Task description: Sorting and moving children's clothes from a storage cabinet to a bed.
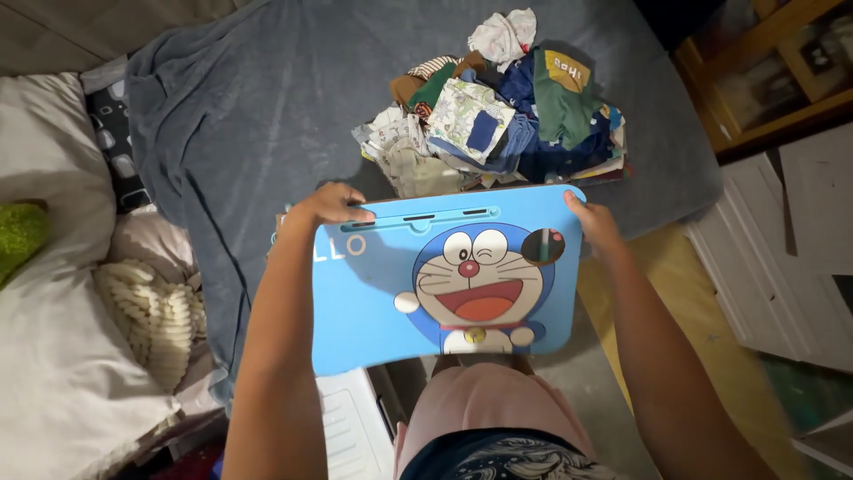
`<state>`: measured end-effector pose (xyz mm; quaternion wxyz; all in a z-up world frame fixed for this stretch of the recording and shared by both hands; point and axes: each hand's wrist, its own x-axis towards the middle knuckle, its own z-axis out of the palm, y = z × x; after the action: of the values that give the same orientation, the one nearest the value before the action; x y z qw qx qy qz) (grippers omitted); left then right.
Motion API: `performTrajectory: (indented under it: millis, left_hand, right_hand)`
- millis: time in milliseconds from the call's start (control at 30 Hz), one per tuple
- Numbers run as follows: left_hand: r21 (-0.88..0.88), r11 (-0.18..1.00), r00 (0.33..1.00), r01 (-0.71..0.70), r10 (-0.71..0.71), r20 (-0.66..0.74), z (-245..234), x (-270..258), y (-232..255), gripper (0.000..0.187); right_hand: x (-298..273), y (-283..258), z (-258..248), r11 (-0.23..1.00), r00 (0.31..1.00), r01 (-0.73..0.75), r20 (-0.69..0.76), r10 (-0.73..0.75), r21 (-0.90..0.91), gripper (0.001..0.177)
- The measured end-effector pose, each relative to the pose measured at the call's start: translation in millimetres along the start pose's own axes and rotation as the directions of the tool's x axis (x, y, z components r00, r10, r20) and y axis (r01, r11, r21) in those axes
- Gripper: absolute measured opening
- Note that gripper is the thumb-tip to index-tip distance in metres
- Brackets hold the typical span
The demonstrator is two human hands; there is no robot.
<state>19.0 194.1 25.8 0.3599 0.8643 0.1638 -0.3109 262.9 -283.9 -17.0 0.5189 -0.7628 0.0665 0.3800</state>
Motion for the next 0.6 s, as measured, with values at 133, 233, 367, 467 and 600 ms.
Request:
performTrajectory:
  millis: [133, 233, 367, 467, 600]
  left_hand:
    - [0.052, 0.998, 1.0, -0.02, 0.021, -0.015, 22, 40, -36, 0.052]
    - [0.047, 0.999, 0.993, -0.018, 0.023, -0.113, 40, 43, -35, 0.053]
    - [0.173, 0.984, 0.897, 0.037, 0.044, -0.441, 72, 51, -35, 0.054]
    - [0.285, 0.952, 0.772, 0.108, 0.1, -0.628, 81, 51, -47, 0.058]
    - [0.11, 0.952, 0.594, 0.285, -0.086, -0.8, 96, 4, -88, 0.082]
  right_hand:
    - [14, -1, 19, 0.993, 0.993, -0.111, -0.037, 0.109, -0.037, 0.073]
    - [46, 22, 27, 0.995, 0.989, -0.101, -0.11, 0.098, -0.023, 0.078]
    - [85, 43, 34, 0.989, 0.973, -0.104, -0.216, 0.079, -0.108, 0.076]
    - [104, 57, 30, 0.965, 0.943, -0.092, -0.333, 0.005, -0.246, 0.071]
    - [108, 80, 15, 0.995, 0.971, 0.092, -0.225, -0.085, 0.023, 0.061]
